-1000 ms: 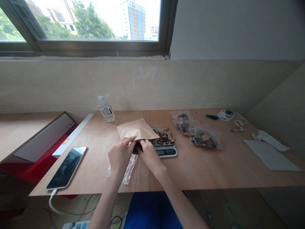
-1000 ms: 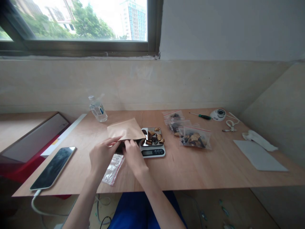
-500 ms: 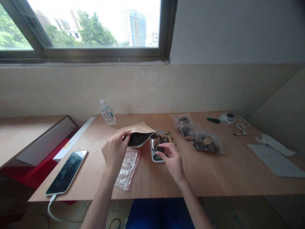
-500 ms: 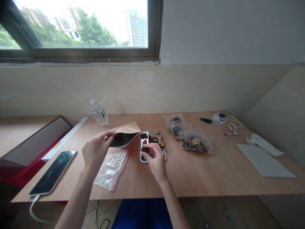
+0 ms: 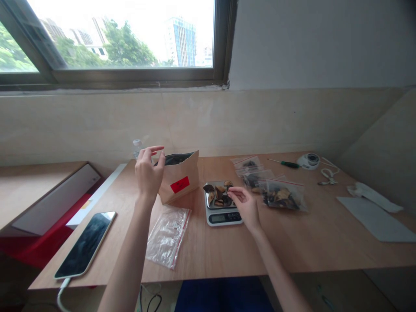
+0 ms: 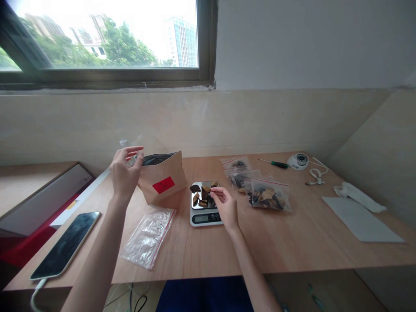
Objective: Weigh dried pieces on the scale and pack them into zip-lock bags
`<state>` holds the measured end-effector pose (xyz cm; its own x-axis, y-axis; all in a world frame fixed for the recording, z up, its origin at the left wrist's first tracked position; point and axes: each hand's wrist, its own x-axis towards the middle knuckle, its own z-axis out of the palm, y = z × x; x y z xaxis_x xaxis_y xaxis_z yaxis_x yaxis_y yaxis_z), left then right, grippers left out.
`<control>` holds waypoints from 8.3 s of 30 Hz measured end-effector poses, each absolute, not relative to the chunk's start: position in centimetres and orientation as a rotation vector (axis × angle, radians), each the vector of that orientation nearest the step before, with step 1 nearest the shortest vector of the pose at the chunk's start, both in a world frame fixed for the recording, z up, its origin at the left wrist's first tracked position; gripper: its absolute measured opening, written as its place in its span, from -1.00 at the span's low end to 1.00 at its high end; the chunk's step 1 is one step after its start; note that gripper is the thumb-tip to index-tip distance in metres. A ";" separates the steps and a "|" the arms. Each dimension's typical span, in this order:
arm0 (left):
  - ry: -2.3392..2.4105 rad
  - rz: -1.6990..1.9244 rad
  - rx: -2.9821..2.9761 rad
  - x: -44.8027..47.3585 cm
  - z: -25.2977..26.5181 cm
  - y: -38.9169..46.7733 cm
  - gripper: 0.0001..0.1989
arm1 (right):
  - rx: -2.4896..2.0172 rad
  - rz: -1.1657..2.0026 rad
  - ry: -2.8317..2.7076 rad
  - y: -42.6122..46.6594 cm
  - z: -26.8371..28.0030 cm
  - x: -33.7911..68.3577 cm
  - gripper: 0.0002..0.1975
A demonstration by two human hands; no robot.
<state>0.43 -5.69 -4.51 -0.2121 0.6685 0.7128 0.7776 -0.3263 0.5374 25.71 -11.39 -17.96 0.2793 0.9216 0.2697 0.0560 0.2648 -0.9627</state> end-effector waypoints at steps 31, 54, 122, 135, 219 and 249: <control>-2.218 -1.413 -2.120 0.4 -20.0 -19.7 -0.75 | -1.232 0.292 -2.026 -5.4 -16.0 25.9 -0.63; -2.127 -1.325 -2.203 -1.3 -23.0 -21.0 -0.75 | -1.652 0.063 -2.486 -4.4 -15.5 18.1 -0.77; -2.199 -1.744 -1.988 5.2 -14.0 -22.7 -0.74 | -1.109 1.316 -1.541 -21.5 -15.9 22.1 -0.56; -2.154 -1.596 -1.979 7.1 -12.7 -18.4 -0.88 | -1.670 0.105 -1.758 -10.7 -22.2 27.4 -0.51; -2.466 -1.918 -1.863 9.0 -16.9 -17.9 -0.73 | -1.109 1.011 -1.521 -14.3 -13.2 23.3 -0.73; -2.416 -1.777 -1.883 9.1 -17.0 -18.2 -0.72 | -1.357 0.287 -1.968 -10.0 -20.3 22.1 -0.76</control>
<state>9.13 -18.23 -16.99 -0.3782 0.8920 0.2477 0.5022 -0.0271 0.8643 22.05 -9.96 -20.29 -0.1889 0.8827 0.4304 0.7232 0.4215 -0.5470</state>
